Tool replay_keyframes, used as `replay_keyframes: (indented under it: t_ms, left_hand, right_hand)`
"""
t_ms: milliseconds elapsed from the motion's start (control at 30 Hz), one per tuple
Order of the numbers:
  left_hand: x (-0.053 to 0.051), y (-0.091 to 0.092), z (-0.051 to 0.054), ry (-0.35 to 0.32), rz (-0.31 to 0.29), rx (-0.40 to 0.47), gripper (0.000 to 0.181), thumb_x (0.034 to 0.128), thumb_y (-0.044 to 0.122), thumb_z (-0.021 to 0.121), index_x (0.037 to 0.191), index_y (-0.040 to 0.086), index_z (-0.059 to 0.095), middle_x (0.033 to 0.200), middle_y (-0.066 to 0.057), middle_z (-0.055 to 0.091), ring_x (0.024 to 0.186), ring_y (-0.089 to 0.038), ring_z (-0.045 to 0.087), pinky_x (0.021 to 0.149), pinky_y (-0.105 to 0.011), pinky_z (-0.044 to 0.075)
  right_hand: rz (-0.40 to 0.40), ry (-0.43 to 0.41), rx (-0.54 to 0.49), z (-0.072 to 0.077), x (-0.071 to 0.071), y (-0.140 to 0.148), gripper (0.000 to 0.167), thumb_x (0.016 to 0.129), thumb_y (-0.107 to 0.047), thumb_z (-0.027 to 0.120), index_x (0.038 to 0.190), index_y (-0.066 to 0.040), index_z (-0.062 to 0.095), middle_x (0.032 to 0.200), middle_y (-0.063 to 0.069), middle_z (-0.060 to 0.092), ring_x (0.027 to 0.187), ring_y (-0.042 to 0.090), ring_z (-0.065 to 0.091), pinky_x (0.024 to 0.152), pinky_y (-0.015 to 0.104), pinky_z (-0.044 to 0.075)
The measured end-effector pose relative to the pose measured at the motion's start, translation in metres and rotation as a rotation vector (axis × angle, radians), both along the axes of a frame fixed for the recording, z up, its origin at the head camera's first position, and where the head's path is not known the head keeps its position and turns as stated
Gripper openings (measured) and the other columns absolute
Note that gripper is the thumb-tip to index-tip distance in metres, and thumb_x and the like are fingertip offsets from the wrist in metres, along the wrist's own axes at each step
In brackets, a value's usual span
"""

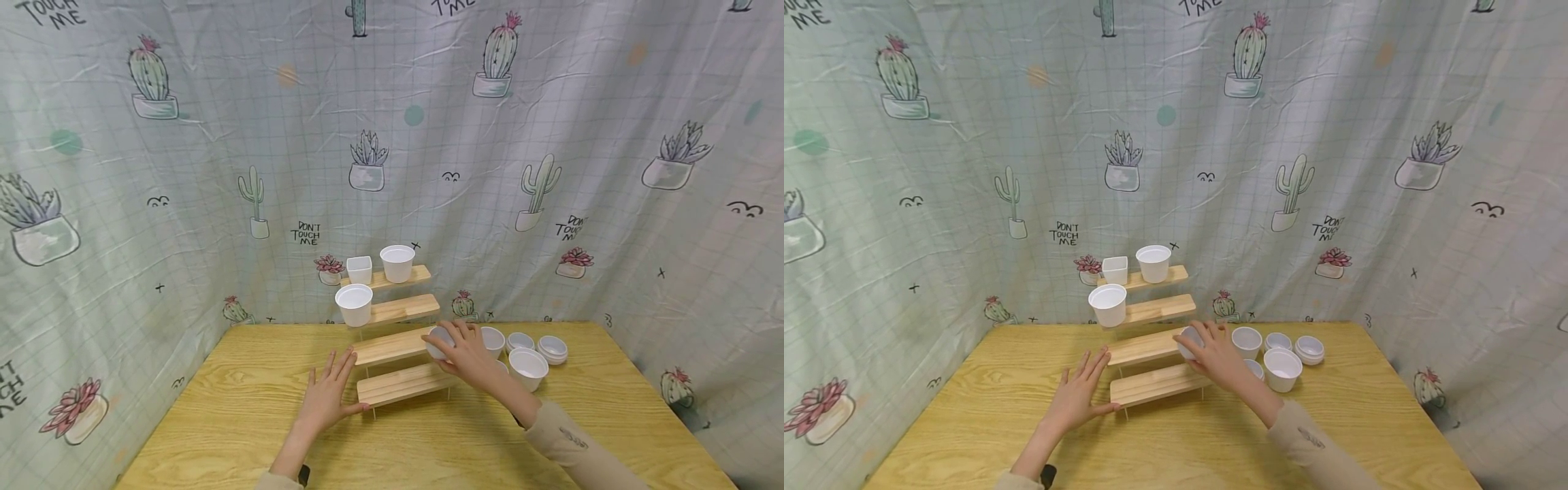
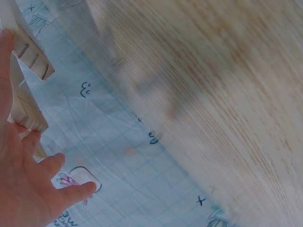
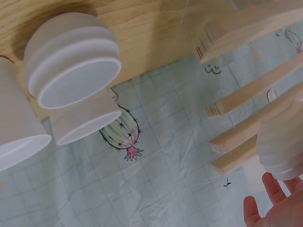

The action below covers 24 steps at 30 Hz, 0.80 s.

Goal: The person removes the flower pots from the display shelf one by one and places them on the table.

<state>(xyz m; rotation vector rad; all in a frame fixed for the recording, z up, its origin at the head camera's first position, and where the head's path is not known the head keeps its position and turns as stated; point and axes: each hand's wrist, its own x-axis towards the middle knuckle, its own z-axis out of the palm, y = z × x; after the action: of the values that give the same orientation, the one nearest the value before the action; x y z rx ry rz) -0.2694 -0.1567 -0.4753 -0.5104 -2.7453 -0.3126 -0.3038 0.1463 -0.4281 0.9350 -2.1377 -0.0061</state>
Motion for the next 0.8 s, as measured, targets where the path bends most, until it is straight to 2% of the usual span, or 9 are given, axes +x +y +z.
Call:
replay_keyframes:
  t_ms: [367,633,733,800]
  left_hand:
    - [-0.002,0.000,-0.001,0.019,-0.006,0.006,0.098,0.0635,0.061,0.066,0.141,0.015,0.027,0.148,-0.003,0.026,0.135,-0.035,0.022,0.096,-0.069,0.022]
    - [-0.002,0.000,-0.001,0.014,-0.007,0.005,0.098,0.0640,0.061,0.065,0.141,0.015,0.027,0.148,-0.002,0.025,0.135,-0.034,0.021,0.097,-0.069,0.022]
    - [-0.001,0.000,-0.001,0.003,-0.006,0.007,0.098,0.0641,0.061,0.065,0.141,0.015,0.027,0.148,-0.002,0.025,0.136,-0.034,0.020,0.097,-0.069,0.021]
    - [-0.001,0.000,-0.001,0.000,-0.006,0.008,0.098,0.0641,0.061,0.065,0.141,0.015,0.027,0.148,-0.003,0.025,0.136,-0.034,0.020,0.097,-0.069,0.021]
  right_hand:
    - [-0.003,0.004,-0.009,-0.011,0.008,0.013,0.061,0.064,-0.029,0.078,0.121,-0.026,0.054,0.123,0.012,0.050,0.102,0.030,0.047,0.072,0.049,0.036]
    - [-0.017,0.039,-0.010,-0.019,0.013,0.026,0.061,0.061,-0.032,0.080,0.117,-0.024,0.057,0.113,0.011,0.054,0.094,0.029,0.047,0.071,0.050,0.039]
    - [-0.030,0.029,0.007,-0.021,0.015,0.032,0.059,0.066,-0.035,0.076,0.121,-0.025,0.055,0.114,0.012,0.053,0.095,0.029,0.047,0.072,0.050,0.038]
    - [-0.040,0.025,0.012,-0.023,0.017,0.037,0.047,0.079,-0.042,0.063,0.122,-0.025,0.053,0.114,0.011,0.053,0.096,0.029,0.046,0.072,0.049,0.038]
